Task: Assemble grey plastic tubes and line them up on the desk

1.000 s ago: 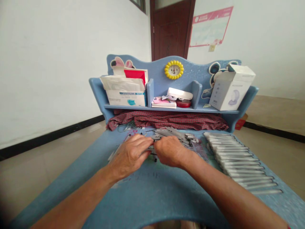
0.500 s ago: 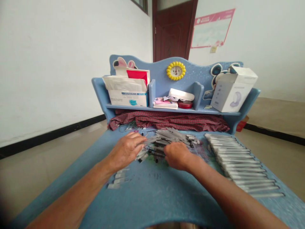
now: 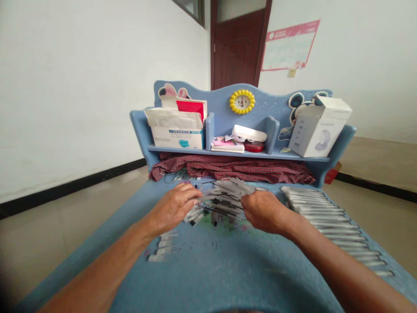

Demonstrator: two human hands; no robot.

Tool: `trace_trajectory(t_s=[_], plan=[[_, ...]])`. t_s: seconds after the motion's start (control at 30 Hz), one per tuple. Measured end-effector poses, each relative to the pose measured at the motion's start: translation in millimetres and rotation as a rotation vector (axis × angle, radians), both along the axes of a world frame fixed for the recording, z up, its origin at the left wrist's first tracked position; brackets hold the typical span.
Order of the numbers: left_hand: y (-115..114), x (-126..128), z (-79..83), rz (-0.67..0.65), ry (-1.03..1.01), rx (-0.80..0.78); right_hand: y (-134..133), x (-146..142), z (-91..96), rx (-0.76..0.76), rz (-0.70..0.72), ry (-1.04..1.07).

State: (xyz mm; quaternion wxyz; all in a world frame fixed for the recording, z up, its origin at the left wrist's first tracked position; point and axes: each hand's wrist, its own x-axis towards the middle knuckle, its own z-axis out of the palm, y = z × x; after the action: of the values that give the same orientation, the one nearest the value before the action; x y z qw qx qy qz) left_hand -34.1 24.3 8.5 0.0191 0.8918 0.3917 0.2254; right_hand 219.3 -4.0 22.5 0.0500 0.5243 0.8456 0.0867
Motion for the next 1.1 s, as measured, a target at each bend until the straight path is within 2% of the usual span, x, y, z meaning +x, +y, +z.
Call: trace_trajectory(t_s=[0.17, 0.47, 0.77, 0.9, 1.1], plan=[[1, 0, -2.6, -0.022, -0.002, -0.007, -9, 13, 4.3, 0.084, 0.034, -0.013], [3, 2, -8.3, -0.083, 0.049, 0.014, -8, 8, 1.1, 0.138, 0.073, -0.094], [-1, 1, 1.7, -0.099, 0.097, -0.021, -8, 7, 5.5, 0.154, 0.175, -0.165], [-2, 1, 5.8, -0.121, 0.055, -0.117, -11, 5, 9.4, 0.184, 0.202, -0.163], [-7, 8, 5.7, -0.123, -0.138, -0.403, -18, -3, 10.8, 0.307, 0.317, -0.119]])
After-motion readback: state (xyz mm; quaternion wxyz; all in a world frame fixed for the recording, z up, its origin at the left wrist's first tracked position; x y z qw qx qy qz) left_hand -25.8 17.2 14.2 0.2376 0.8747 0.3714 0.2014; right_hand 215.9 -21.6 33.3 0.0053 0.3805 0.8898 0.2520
